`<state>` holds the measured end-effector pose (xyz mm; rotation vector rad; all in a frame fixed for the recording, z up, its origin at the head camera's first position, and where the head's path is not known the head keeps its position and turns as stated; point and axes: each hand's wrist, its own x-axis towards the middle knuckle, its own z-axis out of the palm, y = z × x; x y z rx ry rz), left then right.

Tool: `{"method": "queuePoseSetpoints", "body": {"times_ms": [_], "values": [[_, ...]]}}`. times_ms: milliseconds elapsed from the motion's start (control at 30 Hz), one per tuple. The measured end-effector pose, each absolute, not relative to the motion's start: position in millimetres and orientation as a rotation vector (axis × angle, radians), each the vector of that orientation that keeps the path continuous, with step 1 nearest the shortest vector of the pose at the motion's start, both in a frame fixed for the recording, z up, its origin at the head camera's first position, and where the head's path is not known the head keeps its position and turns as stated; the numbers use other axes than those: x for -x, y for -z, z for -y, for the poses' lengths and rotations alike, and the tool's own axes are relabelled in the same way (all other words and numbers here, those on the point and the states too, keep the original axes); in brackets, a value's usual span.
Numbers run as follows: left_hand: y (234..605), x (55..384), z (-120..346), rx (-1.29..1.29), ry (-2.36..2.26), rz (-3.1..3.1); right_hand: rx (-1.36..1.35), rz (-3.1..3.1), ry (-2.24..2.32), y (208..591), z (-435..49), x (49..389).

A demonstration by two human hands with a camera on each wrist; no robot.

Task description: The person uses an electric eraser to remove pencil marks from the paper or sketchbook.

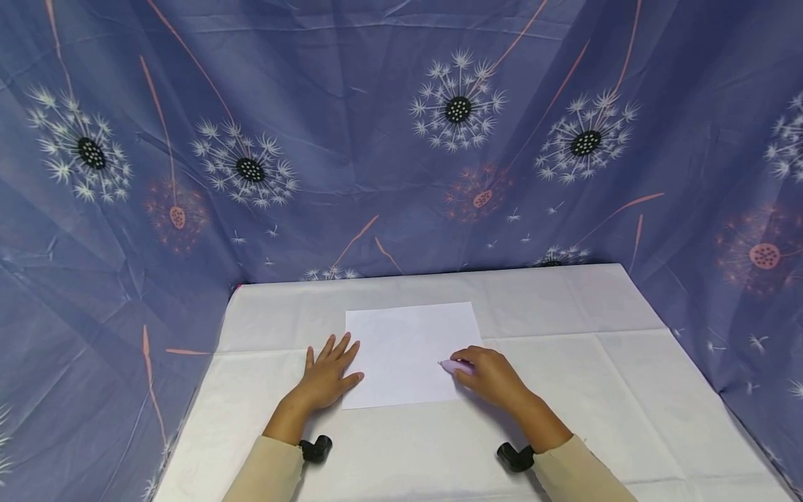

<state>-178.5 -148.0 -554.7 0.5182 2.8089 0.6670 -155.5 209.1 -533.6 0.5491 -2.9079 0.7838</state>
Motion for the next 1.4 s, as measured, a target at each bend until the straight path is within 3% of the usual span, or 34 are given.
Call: {"method": "queuePoseSetpoints", "body": {"times_ms": [1400], "values": [[554.4,178.7,147.8,-0.506,-0.667,-2.802,-0.494,2.900,-0.790,532.1,-209.3,154.0]]}}
